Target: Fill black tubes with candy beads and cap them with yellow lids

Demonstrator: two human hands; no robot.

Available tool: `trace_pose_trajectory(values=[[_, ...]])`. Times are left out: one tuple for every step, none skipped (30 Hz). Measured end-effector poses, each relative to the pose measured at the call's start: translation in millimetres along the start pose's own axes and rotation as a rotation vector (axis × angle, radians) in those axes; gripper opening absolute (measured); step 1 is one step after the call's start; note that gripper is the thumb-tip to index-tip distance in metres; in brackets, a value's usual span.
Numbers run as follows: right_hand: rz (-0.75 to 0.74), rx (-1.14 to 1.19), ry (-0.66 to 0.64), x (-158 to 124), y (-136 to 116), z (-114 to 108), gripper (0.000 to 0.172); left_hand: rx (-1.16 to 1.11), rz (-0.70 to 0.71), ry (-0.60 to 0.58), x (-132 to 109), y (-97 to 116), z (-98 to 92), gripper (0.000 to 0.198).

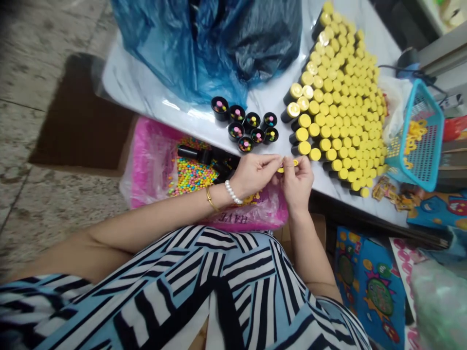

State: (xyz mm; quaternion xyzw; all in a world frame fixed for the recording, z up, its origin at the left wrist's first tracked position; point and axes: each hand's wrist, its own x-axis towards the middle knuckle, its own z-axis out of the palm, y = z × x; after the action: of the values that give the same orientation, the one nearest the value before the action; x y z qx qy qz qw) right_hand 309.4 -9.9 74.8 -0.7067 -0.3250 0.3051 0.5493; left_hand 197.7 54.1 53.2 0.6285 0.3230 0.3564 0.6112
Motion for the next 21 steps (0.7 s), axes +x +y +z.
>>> trace_pose_trajectory(values=[[-0.011, 0.004, 0.012, 0, 0, 1, 0.047, 0.011, -0.002, -0.002, 2, 1, 0.8, 0.046], [-0.028, 0.010, 0.028, -1, 1, 2, 0.047, 0.026, -0.001, -0.002, 3, 2, 0.9, 0.047], [-0.046, 0.015, 0.037, -1, 2, 3, 0.047, 0.032, -0.002, -0.003, 4, 1, 0.4, 0.047], [-0.065, 0.018, 0.039, -2, 3, 4, 0.047, 0.019, -0.006, -0.018, 3, 1, -0.6, 0.045], [-0.082, 0.020, 0.038, -2, 4, 5, 0.046, -0.011, -0.010, -0.041, 2, -1, -2.2, 0.041], [-0.097, 0.023, 0.037, -2, 5, 5, 0.044, -0.047, -0.009, -0.070, 1, -3, -4.0, 0.035], [-0.107, 0.028, 0.040, -2, 7, 5, 0.043, -0.077, 0.002, -0.106, -1, -6, -6.0, 0.031], [-0.105, 0.041, 0.044, -2, 8, 4, 0.042, -0.093, 0.025, -0.142, -3, -9, -8.2, 0.034], [-0.086, 0.070, 0.048, -2, 9, 2, 0.042, -0.089, 0.056, -0.165, -4, -11, -10.3, 0.041], [-0.048, 0.112, 0.045, -2, 9, -1, 0.044, -0.063, 0.090, -0.177, -5, -13, -12.5, 0.044], [0.006, 0.165, 0.031, -1, 9, -5, 0.047, -0.027, 0.119, -0.181, -5, -15, -14.7, 0.042], [0.075, 0.221, 0.006, 0, 8, -10, 0.051, 0.009, 0.147, -0.191, -5, -16, -17.0, 0.037], [0.154, 0.271, -0.028, 2, 6, -16, 0.053, 0.044, 0.175, -0.200, -5, -16, -19.3, 0.031], [0.236, 0.307, -0.072, 4, 5, -22, 0.054, 0.081, 0.204, -0.213, -4, -16, -21.7, 0.027], [0.309, 0.324, -0.119, 7, 2, -28, 0.053, 0.118, 0.236, -0.231, -3, -15, -24.0, 0.025], [0.368, 0.325, -0.171, 10, 0, -33, 0.053, 0.152, 0.268, -0.246, -2, -15, -26.3, 0.023], [0.409, 0.313, -0.224, 12, -2, -37, 0.053, 0.182, 0.297, -0.258, -1, -14, -28.2, 0.022], [0.428, 0.289, -0.282, 14, -5, -41, 0.053, 0.207, 0.322, -0.271, -1, -13, -29.8, 0.021], [0.422, 0.255, -0.333, 15, -7, -43, 0.053, 0.230, 0.342, -0.283, 0, -13, -30.8, 0.020], [0.401, 0.211, -0.379, 16, -10, -43, 0.052, 0.249, 0.359, -0.295, 0, -13, -31.3, 0.020], [0.372, 0.163, -0.416, 16, -12, -42, 0.050, 0.266, 0.374, -0.305, -1, -13, -31.1, 0.019]])
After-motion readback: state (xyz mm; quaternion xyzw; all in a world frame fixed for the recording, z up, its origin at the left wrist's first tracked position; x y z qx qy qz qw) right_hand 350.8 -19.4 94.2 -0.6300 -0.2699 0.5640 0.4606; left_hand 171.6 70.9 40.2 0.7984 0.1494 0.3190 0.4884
